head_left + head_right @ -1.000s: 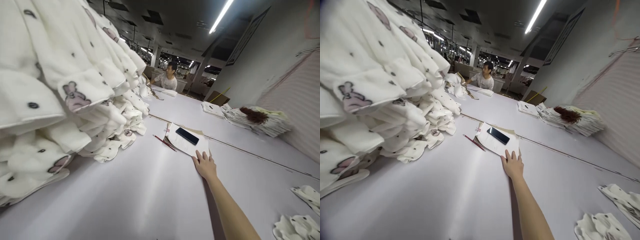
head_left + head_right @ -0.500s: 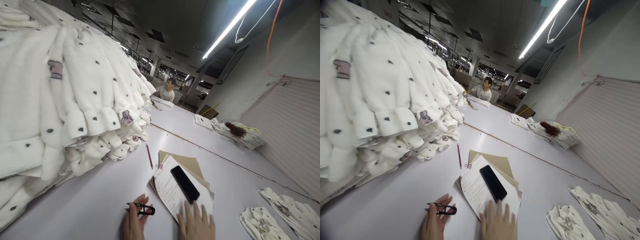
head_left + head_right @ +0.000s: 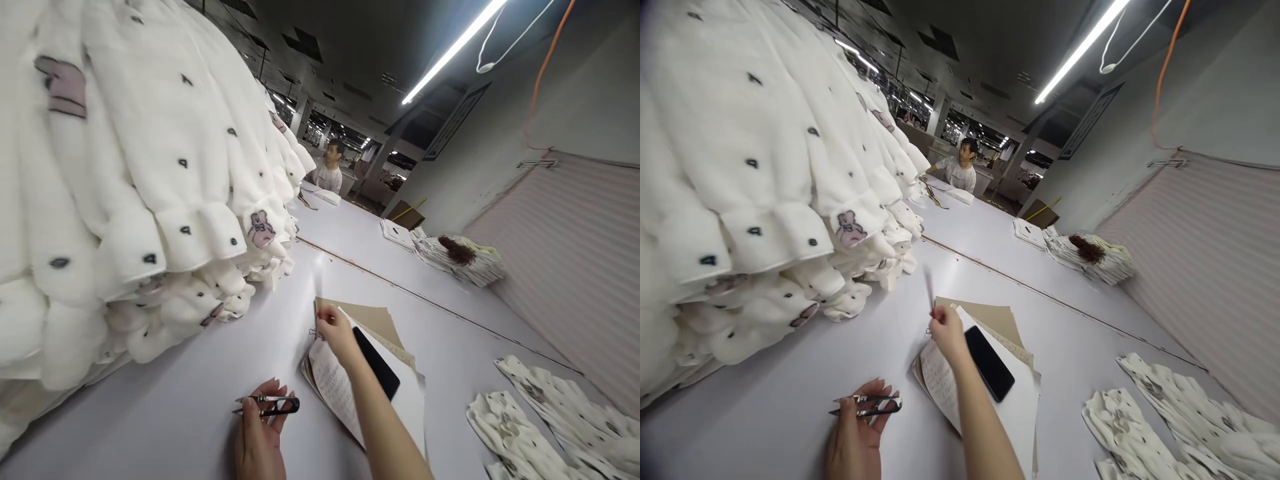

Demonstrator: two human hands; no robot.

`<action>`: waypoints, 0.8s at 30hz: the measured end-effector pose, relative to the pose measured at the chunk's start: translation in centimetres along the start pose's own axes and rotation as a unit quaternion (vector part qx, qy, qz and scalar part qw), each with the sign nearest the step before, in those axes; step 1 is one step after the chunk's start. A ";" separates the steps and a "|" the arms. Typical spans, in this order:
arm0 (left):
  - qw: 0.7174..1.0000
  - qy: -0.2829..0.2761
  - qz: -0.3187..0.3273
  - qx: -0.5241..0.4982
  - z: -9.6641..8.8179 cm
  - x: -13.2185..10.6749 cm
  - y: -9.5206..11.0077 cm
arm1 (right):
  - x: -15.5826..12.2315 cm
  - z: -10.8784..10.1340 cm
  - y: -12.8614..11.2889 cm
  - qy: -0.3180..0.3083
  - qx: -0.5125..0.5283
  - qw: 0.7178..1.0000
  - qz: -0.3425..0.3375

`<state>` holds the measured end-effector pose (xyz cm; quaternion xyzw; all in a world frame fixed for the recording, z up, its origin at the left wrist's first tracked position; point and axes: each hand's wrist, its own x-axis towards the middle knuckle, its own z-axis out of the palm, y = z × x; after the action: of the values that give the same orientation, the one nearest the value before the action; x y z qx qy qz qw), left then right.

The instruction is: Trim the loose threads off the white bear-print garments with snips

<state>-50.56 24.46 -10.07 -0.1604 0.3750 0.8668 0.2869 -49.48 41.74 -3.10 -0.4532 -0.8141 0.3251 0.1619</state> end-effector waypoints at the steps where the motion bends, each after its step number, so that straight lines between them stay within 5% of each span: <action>1: 1.000 0.003 -0.011 0.014 0.4 -0.3 -0.3 | -1.8 -2.1 1.6 0.012 0.042 0.999 0.001; 5: 0.996 -0.004 -0.058 0.072 1.6 -1.7 -1.7 | -9.7 -7.9 7.3 0.040 0.169 0.985 0.026; 8: 0.992 -0.021 -0.070 0.103 1.9 -2.6 -2.4 | -12.9 -7.9 9.6 0.026 0.220 0.974 0.043; 15: 0.983 -0.040 -0.076 0.164 1.8 -3.2 -2.8 | -12.3 -3.5 12.1 0.025 0.269 0.962 0.045; 24: 0.980 -0.052 -0.084 0.175 1.8 -3.1 -2.7 | -12.2 -3.0 13.3 0.026 0.248 0.968 0.029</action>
<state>-46.55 26.16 -8.86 -0.0933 0.4900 0.7679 0.4019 -32.79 37.64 -9.50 -0.4309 -0.6899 0.5094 0.2810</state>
